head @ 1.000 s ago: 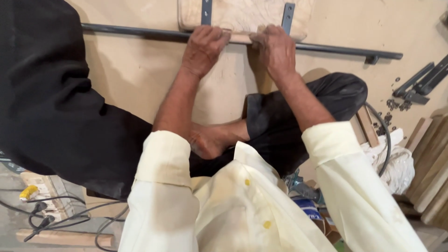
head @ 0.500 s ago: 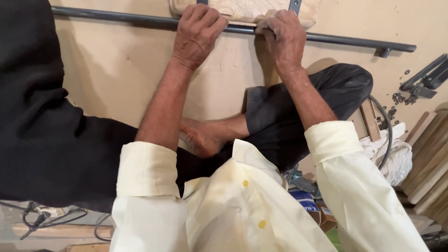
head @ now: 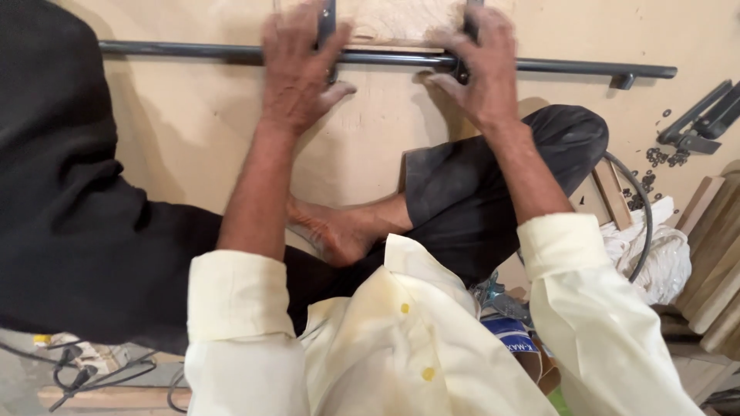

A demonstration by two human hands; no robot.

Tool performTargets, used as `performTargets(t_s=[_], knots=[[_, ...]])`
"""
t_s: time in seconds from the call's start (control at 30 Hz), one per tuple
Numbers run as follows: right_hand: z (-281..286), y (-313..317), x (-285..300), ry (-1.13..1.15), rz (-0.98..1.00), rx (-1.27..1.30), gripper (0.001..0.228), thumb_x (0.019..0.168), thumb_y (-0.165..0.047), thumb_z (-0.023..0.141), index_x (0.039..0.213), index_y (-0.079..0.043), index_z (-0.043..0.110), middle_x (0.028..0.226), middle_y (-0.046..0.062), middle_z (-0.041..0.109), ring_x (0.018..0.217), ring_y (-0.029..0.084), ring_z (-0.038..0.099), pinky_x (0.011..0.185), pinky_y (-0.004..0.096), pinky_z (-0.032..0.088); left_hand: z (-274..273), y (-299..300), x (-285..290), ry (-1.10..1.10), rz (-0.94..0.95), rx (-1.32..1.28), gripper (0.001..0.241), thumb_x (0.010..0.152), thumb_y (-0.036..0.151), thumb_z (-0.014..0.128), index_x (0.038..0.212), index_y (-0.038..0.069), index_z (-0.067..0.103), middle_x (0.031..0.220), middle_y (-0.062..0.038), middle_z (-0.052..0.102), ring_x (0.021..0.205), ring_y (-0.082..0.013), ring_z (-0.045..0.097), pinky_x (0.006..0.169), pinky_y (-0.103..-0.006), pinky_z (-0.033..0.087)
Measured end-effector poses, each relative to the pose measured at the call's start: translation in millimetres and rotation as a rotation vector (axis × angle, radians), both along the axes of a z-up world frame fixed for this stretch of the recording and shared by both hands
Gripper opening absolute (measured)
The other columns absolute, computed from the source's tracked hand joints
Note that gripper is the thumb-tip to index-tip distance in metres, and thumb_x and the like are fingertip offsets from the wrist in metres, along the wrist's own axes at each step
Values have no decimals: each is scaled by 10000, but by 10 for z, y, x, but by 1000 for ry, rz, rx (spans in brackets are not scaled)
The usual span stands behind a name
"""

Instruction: The person sits on the workshop floor assembling a wooden board with a black metal bar and flat metal brackets. They position the brackets over the bar, pick up small screws, and use a cordless drill to drive the screws, fastening the brackets to the board.

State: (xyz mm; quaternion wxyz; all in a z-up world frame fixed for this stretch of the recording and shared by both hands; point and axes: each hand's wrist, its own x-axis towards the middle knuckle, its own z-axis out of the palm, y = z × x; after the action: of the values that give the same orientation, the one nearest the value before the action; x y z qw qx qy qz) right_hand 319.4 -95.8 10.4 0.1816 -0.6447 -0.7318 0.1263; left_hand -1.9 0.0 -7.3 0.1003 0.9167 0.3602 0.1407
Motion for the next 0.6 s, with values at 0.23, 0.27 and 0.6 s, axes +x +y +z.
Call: performTargets(t_s=[0.23, 0.27, 0.6], knots=[[-191, -231, 473, 185, -170, -286, 1266, 713, -398, 1060, 1696, -150, 301, 1702, 278, 214, 1541, 498, 273, 1287, 554, 319, -109, 94, -157, 12, 202, -291, 1346, 681, 586, 1031, 1709, 177, 264, 1683, -261, 216, 1569, -452, 197, 1262, -686, 135], [-220, -234, 478, 174, -176, -281, 1268, 705, -413, 1058, 1695, -157, 310, 1706, 269, 218, 1534, 489, 288, 1287, 558, 325, -75, 93, -142, -4, 206, -314, 1358, 666, 581, 1039, 1705, 174, 265, 1685, -260, 221, 1569, -455, 202, 1260, -676, 154], [-222, -186, 428, 143, -181, -207, 1155, 668, -512, 1067, 1635, -205, 515, 1687, 252, 260, 1475, 442, 360, 1266, 553, 361, -179, 68, -112, -123, 225, -336, 1348, 651, 595, 1059, 1688, 157, 316, 1676, -297, 247, 1544, -477, 251, 1267, -615, 243]])
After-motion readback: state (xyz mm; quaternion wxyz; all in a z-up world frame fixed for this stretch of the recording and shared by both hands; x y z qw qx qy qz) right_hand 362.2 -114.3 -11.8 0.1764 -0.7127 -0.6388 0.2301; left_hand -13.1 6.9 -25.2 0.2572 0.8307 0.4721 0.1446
